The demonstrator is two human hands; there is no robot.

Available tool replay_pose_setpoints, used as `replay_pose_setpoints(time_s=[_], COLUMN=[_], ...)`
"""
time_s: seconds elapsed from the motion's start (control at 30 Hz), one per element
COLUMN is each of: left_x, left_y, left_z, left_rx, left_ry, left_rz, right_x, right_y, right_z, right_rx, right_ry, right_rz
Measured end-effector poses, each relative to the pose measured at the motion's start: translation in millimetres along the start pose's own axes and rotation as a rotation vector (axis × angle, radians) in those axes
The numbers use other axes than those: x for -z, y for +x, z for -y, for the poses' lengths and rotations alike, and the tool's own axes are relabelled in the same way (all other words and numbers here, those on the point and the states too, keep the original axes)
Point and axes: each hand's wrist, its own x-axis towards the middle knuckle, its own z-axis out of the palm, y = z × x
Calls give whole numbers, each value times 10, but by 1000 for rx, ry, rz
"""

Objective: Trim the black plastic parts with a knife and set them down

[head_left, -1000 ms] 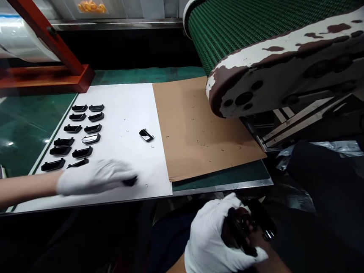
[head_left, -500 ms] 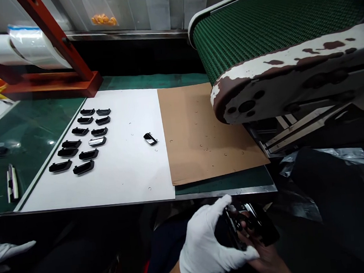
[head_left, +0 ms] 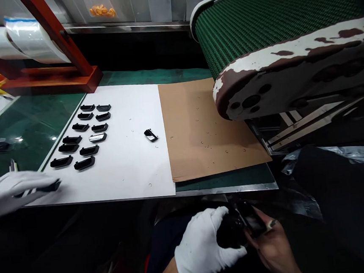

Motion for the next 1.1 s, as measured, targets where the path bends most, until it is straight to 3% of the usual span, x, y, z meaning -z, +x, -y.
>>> replay_pose_setpoints(time_s=[0.13,0.27,0.57,0.77,0.93,1.1], left_x=[-137,-211,-287,-272,2,658], left_y=[-136,-210,-134,-166,-141,304], left_z=[151,227,244,263,303,363], left_rx=[58,92,98,33,-19,-5], left_ry=[60,99,184,211,251,399], left_rz=[81,153,256,200,-21,-309], right_x=[18,-22,-63,260,447,416], right_y=[-60,-116,-198,-139,-78,-23], right_z=[-18,-85,-109,-112,-149,-151], right_rx=[52,-37,-111,-120,-68,-119], right_ry=[-376,-473,-586,-474,-108,58], right_rz=[200,274,306,220,-23,-141])
